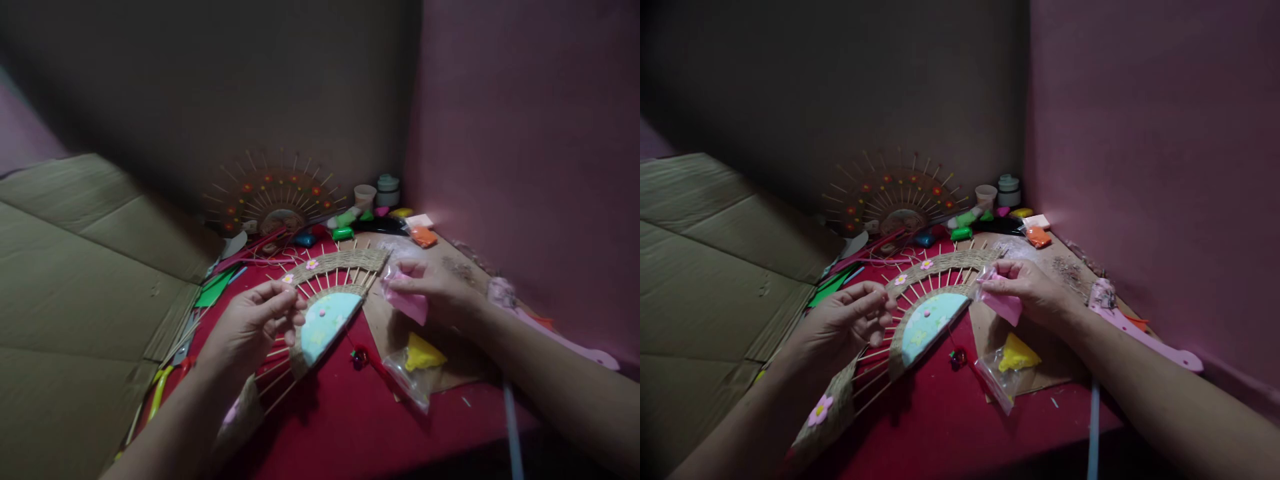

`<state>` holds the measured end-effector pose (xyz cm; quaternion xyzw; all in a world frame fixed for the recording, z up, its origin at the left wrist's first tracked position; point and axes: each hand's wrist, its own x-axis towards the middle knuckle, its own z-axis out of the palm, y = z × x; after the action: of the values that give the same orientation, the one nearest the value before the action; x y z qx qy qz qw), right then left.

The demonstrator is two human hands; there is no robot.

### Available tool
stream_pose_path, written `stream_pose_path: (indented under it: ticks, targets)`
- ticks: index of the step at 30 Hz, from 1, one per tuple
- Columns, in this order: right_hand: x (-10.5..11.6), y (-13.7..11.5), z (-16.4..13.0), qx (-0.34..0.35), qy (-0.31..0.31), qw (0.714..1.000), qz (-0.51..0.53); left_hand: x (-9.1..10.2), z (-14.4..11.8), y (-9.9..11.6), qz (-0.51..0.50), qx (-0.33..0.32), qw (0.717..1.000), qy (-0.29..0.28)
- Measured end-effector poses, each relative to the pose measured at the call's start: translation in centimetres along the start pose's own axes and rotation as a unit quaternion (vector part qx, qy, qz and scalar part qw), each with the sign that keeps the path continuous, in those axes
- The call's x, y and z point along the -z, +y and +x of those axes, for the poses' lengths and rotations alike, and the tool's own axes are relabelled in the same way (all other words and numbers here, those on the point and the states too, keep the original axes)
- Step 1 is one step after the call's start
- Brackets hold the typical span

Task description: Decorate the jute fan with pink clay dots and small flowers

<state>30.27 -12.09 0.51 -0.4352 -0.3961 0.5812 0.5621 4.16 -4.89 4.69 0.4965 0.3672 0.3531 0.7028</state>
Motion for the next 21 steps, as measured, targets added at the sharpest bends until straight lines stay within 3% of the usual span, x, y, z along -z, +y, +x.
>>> stream_pose_path:
  ticks: [9,21]
  targets:
    - [-0.2,0.0,-0.1,-0.025,0.051,0.998,-0.008,1.7,0.6,0.2,-0.021,-0.042,0.999,0.009]
    - [-0.5,0.0,-0.4,-0.05,0.083,0.995,-0.029,2.3,-0.5,-0.3,-0.045,0.014,0.999,0.023]
